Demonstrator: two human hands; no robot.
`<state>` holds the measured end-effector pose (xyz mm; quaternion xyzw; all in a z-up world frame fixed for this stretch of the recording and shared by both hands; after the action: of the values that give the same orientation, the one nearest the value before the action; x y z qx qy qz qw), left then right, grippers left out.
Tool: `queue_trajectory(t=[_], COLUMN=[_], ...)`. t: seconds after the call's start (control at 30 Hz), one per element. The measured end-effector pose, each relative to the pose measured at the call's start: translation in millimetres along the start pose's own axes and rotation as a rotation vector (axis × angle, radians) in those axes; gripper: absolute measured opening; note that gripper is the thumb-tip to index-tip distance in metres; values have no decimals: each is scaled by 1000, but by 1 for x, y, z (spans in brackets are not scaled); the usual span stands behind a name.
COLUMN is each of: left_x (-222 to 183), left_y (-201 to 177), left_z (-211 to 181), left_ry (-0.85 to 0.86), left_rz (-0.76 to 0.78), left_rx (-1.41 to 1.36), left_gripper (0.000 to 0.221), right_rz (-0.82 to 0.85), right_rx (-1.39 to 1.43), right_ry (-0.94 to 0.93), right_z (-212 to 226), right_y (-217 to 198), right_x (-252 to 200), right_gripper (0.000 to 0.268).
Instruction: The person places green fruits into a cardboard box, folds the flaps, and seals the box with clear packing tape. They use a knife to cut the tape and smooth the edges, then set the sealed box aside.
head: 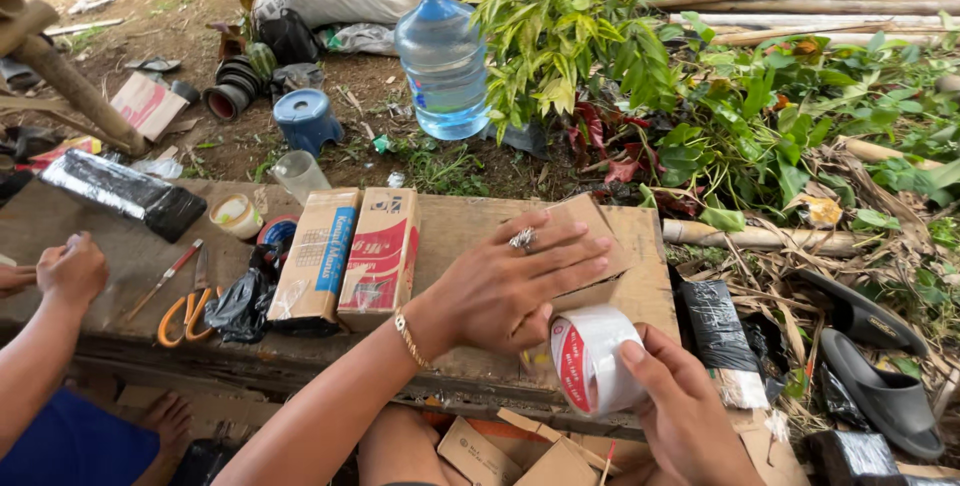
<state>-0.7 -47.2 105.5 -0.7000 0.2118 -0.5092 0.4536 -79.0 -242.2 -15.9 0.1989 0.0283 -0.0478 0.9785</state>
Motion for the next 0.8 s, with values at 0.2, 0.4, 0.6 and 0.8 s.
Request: queue_trajectory(t=[0.2, 0.4, 0.6, 0.8], left_x=[-3, -1, 0, 0], left_y=[8, 8, 7, 8], left_z=[8, 10, 7, 4], left_ry=[103, 117, 69, 11], left_rz=[-24, -103, -103, -161], left_rx=[-45, -145, -150, -163], left_gripper=[52, 44, 38, 32], right_rz=[176, 105, 137, -16], right_rx=[-44, 52, 225, 4], right_ry=[-31, 39, 39, 50], right_z=[24, 13, 10, 12], right_y=[19, 20, 20, 19], right_x=[-26, -37, -43, -37], right_gripper=[43, 41, 44, 45])
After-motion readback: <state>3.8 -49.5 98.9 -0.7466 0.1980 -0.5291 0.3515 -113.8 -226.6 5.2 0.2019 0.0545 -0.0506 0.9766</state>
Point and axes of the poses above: each hand's wrist, its own x-axis towards the middle knuckle, its own y-axis out of the palm, z = x × y, the point moved 5 cm from there along x, towards the middle knuckle, and after that the axes turned 8 degrees about -y, right-handed, at the moved point
